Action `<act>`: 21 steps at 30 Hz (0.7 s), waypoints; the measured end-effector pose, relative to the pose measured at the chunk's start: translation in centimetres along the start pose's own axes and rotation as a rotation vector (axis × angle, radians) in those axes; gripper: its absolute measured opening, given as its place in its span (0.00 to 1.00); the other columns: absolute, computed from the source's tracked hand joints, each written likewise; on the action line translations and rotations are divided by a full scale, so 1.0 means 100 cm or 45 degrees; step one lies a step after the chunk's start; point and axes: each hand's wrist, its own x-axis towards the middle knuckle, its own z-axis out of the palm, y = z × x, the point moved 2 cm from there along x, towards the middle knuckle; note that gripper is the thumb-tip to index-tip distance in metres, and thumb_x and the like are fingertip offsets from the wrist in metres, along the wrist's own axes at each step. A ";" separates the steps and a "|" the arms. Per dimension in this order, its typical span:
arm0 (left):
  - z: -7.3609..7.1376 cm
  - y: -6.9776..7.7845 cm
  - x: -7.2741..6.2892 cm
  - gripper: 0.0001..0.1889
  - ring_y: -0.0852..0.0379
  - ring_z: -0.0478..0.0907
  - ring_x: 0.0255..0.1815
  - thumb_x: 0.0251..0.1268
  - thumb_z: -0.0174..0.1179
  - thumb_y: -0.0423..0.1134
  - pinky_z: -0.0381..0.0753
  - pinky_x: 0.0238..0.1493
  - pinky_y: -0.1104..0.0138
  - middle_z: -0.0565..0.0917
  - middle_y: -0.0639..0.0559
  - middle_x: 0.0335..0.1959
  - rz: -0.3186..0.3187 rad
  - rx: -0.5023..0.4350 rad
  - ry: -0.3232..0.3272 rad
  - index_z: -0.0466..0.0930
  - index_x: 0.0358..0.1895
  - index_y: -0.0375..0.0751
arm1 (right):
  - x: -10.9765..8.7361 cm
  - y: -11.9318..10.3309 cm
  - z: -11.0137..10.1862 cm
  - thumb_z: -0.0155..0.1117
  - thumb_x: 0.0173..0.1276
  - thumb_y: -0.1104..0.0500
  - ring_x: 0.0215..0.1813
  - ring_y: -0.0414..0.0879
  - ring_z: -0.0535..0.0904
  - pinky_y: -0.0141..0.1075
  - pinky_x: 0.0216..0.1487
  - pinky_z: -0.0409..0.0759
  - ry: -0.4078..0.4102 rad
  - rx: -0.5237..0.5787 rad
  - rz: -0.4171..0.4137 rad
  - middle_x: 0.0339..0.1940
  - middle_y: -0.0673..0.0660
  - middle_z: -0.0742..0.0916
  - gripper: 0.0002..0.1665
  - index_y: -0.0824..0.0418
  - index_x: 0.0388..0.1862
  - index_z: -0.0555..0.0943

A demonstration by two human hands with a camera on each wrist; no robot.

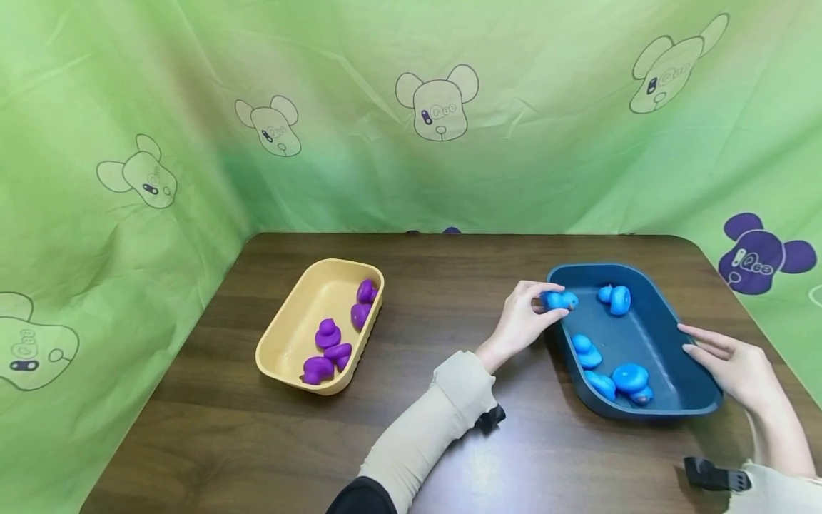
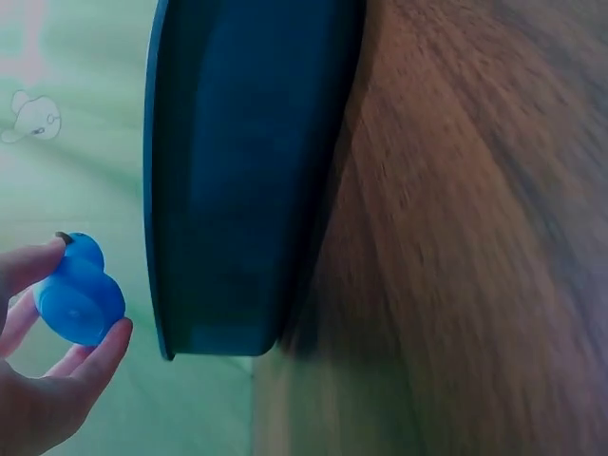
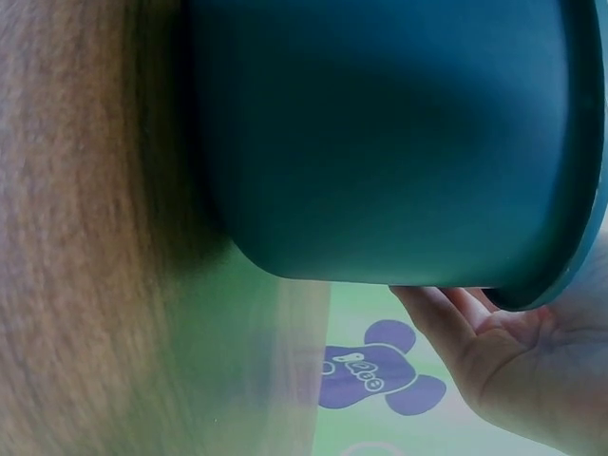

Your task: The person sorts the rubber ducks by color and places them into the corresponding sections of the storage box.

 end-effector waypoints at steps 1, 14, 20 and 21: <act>0.002 0.000 0.001 0.17 0.68 0.71 0.36 0.51 0.63 0.36 0.71 0.36 0.83 0.71 0.50 0.43 0.006 0.005 0.003 0.78 0.47 0.42 | 0.000 0.000 0.000 0.54 0.63 0.48 0.25 0.18 0.63 0.24 0.22 0.70 -0.002 0.001 0.003 0.46 0.75 0.74 0.26 0.56 0.58 0.72; 0.016 -0.003 0.014 0.18 0.68 0.72 0.35 0.51 0.64 0.39 0.68 0.36 0.86 0.74 0.51 0.42 0.004 0.185 0.005 0.78 0.47 0.44 | 0.001 -0.003 0.003 0.53 0.64 0.47 0.26 0.24 0.68 0.26 0.22 0.72 -0.018 -0.016 0.020 0.48 0.76 0.73 0.29 0.63 0.58 0.70; 0.021 -0.005 0.014 0.20 0.66 0.73 0.41 0.53 0.62 0.42 0.67 0.39 0.85 0.74 0.53 0.47 -0.034 0.271 -0.067 0.75 0.51 0.48 | -0.001 -0.001 0.004 0.54 0.63 0.48 0.26 0.23 0.68 0.25 0.22 0.72 -0.021 -0.003 0.000 0.47 0.76 0.74 0.27 0.60 0.59 0.71; 0.020 -0.005 0.014 0.20 0.65 0.73 0.42 0.53 0.62 0.43 0.66 0.40 0.85 0.73 0.53 0.48 -0.032 0.282 -0.076 0.75 0.52 0.48 | -0.001 -0.001 0.004 0.54 0.63 0.48 0.26 0.22 0.68 0.25 0.22 0.72 -0.023 0.003 -0.002 0.47 0.76 0.74 0.27 0.60 0.59 0.71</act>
